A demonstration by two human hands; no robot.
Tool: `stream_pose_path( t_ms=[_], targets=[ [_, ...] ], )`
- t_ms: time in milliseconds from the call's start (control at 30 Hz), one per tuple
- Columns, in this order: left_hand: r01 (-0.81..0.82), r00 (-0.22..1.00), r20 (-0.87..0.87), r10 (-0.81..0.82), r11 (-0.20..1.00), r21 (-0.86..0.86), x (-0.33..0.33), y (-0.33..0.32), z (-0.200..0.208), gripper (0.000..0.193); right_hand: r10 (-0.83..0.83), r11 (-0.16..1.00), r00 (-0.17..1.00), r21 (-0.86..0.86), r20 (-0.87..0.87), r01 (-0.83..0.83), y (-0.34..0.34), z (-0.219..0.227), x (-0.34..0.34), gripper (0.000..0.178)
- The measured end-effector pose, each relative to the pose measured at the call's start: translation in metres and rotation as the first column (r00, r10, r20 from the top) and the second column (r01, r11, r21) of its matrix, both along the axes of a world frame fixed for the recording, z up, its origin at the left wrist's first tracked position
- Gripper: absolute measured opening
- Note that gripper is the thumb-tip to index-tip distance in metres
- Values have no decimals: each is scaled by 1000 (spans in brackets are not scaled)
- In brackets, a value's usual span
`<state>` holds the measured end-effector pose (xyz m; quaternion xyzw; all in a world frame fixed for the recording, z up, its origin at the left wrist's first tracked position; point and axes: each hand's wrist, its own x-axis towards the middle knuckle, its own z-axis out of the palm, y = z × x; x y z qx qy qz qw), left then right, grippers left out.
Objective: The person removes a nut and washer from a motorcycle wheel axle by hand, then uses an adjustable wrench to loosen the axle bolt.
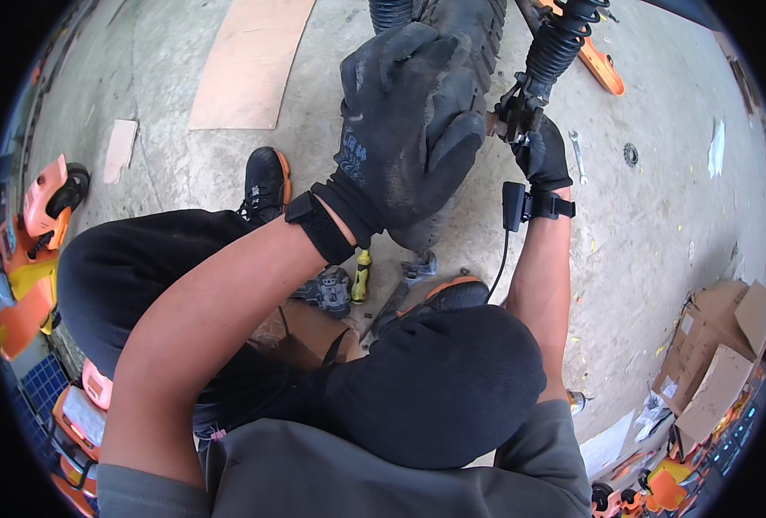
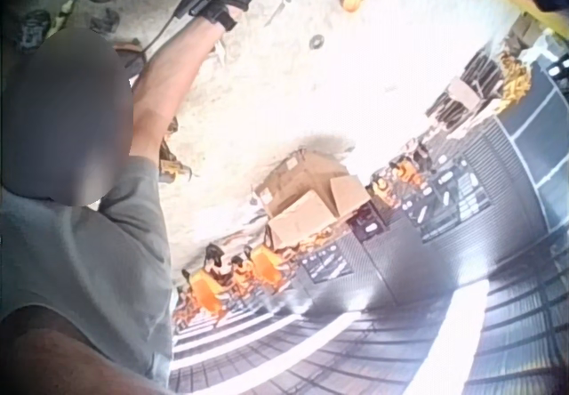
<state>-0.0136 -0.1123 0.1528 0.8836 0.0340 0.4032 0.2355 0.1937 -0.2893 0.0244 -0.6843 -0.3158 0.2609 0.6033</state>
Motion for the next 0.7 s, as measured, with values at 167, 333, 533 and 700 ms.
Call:
stream_pose_path(
  t_ms=[167, 333, 533, 700],
  targets=[
    [11, 999, -45, -9, 999, 48, 4, 1, 2, 64, 82, 982, 857, -186, 508, 17, -9, 1, 4, 56],
    [147, 988, -57, -144, 988, 49, 4, 2, -13, 57, -88, 953, 756, 164, -649, 253, -18, -14, -4, 60],
    [72, 980, -192, -59, 996, 60, 17, -4, 8, 51, -163, 970, 870, 85, -466, 227, -42, -4, -16, 39],
    [7, 977, -214, 4, 999, 48, 5, -17, 18, 55, -115, 984, 953, 101, -280, 148, -45, 15, -24, 31]
  ],
)
